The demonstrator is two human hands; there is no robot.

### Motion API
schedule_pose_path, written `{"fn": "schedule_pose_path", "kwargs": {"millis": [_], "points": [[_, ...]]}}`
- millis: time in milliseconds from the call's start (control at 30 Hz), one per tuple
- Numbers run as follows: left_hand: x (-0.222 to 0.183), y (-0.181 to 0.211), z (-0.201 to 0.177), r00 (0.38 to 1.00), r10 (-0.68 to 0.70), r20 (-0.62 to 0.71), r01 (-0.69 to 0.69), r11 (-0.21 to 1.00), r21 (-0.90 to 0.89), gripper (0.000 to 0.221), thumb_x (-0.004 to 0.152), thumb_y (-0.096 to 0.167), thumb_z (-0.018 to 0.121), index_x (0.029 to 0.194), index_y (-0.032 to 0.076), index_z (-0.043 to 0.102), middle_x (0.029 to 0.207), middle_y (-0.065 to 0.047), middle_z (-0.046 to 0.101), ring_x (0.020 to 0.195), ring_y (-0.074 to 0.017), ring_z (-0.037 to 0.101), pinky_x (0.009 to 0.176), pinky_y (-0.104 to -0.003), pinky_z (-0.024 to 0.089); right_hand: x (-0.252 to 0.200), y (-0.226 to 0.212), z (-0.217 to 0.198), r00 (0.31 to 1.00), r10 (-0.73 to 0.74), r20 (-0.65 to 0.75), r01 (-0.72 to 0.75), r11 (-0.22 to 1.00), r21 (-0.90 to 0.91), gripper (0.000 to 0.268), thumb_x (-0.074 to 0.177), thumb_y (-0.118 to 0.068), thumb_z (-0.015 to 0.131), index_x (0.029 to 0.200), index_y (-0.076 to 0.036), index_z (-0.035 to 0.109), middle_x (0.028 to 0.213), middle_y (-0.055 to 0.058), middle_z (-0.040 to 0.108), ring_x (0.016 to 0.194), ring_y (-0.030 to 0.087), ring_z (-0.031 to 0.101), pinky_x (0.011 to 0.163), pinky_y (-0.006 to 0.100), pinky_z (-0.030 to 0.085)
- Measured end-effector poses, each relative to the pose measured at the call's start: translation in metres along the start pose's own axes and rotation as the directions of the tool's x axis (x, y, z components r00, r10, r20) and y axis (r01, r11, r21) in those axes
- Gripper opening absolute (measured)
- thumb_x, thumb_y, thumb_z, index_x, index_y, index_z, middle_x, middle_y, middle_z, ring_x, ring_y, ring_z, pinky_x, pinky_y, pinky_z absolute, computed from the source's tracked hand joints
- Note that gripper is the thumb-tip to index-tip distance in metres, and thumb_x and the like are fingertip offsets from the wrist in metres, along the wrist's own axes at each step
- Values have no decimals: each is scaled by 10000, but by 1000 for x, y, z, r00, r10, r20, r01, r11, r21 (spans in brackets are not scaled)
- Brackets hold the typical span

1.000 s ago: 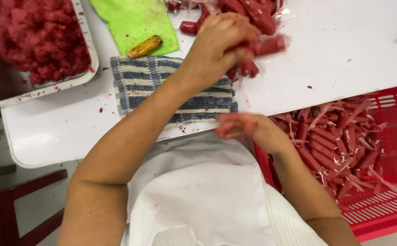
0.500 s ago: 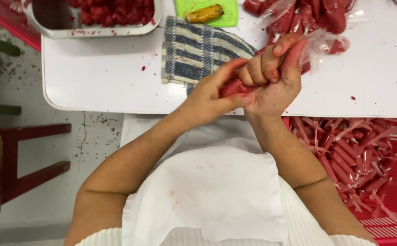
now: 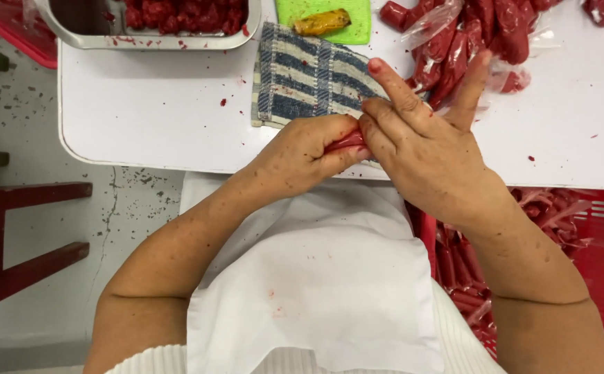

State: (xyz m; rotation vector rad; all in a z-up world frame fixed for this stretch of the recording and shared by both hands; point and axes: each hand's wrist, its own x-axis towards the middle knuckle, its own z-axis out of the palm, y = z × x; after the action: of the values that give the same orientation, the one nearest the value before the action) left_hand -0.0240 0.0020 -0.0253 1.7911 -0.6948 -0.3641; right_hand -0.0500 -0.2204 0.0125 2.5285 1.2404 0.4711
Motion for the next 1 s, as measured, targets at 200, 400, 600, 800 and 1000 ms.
{"fn": "schedule_pose_path", "kwargs": {"millis": [200, 400, 600, 800, 1000], "points": [[-15, -19, 0, 996, -85, 18, 82, 989, 119, 390, 991, 404, 589, 755, 150, 412, 661, 13, 530, 579, -192, 462, 559, -364, 372, 10, -16, 19, 1000, -18, 13, 19, 998, -53, 267, 1226, -95, 447, 1265, -101, 712, 1327, -18, 700, 1684, 274, 333, 1221, 781, -87], [-19, -37, 1, 984, -152, 93, 140, 983, 121, 293, 965, 322, 596, 796, 140, 441, 733, -26, 566, 661, -224, 520, 628, -377, 393, 28, -19, 40, 990, -104, -96, 109, 993, 52, 237, 1128, -13, 520, 977, -132, 660, 1026, 5, 647, 1594, 255, 280, 1157, 820, 42], [-22, -15, -7, 928, -366, -72, 370, 928, 41, 152, 765, 238, 665, 751, 140, 550, 694, -22, 700, 661, -189, 636, 615, -359, 462, 58, 15, 14, 929, -317, -192, 296, 946, -128, 229, 1120, -115, 458, 966, -207, 600, 952, -36, 580, 1507, 288, 362, 1213, 684, 206], [-52, -15, -51, 951, -257, 174, 263, 965, -15, 471, 938, 320, 765, 697, 169, 389, 617, 61, 421, 577, -100, 376, 536, -285, 314, 77, 29, -12, 866, -380, -324, 386, 921, -50, 244, 1152, -235, 468, 918, -236, 537, 1001, -87, 634, 1403, 183, 567, 1217, 699, -45], [-68, -15, -49, 991, -30, -129, -34, 885, -465, 317, 977, 315, 629, 787, 139, 446, 746, 83, 404, 714, -52, 397, 619, -229, 360, 128, 18, -18, 793, -501, -346, 460, 866, -198, 236, 1134, -238, 481, 944, -226, 621, 1041, -44, 579, 1403, 262, 464, 1214, 715, -135]]}}
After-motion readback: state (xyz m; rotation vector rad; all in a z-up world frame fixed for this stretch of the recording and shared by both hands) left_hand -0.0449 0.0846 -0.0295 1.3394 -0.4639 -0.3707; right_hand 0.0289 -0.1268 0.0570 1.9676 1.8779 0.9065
